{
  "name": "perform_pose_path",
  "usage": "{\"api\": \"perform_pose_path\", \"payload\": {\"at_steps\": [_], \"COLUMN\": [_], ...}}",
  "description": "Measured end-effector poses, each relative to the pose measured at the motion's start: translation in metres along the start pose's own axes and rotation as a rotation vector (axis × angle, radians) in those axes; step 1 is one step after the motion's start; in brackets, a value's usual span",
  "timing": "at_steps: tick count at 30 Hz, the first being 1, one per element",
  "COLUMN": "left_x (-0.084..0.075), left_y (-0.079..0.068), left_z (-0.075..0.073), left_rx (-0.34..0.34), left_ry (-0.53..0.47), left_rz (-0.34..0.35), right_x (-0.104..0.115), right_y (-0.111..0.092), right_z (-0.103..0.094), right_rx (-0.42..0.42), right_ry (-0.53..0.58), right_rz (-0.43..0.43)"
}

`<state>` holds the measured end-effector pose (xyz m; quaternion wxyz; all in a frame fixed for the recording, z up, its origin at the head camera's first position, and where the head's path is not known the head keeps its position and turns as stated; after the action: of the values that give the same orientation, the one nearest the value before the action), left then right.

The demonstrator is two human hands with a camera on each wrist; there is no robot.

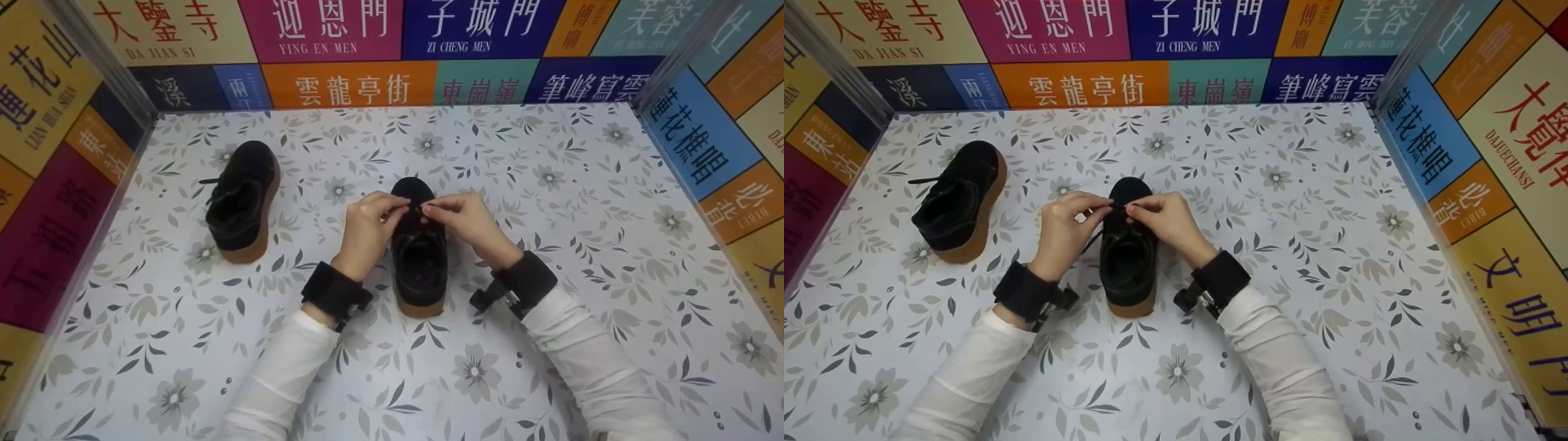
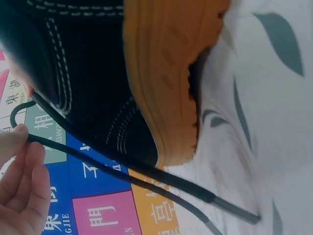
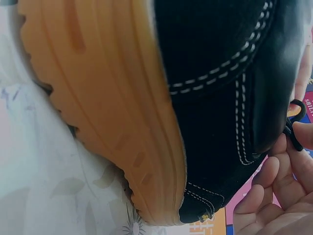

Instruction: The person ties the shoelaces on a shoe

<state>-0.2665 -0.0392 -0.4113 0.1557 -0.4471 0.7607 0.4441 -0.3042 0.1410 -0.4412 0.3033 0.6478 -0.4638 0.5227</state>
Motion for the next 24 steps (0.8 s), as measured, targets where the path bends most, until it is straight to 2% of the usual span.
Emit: {"api": "perform_pose_path", "payload": {"at_steps": [11,16,24], "left_x": [-0.004,-0.005,-0.004], "left_y": [0.004,0.004,0.003], "left_z": [0.009,0.011,0.015], "left_rx": [0.041,0.037,0.029], "left_ry": [-0.019,-0.028,-0.114], "left_rz": [-0.05,-0.06,-0.092], "right_x": [-0.001,-0.001,-0.001], "right_y": [0.001,0.001,-0.001], "right_z": [-0.001,0.0,0.0], "right_rx": [-0.021,-0.025,-0.027], "right_ry": [-0.011,-0.011,0.004], "right_rz": [0.014,0.008,0.026]}}
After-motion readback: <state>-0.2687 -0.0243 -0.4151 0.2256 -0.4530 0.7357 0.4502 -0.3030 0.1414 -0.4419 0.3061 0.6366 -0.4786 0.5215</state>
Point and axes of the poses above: each hand's wrist, its own y-axis towards the middle knuckle, its own z-axis out of the palm, x = y × z, the point moved 6 cm from there along y, towards the middle knuckle, and after that the axes turned 8 degrees about x, right-handed, at the moved point
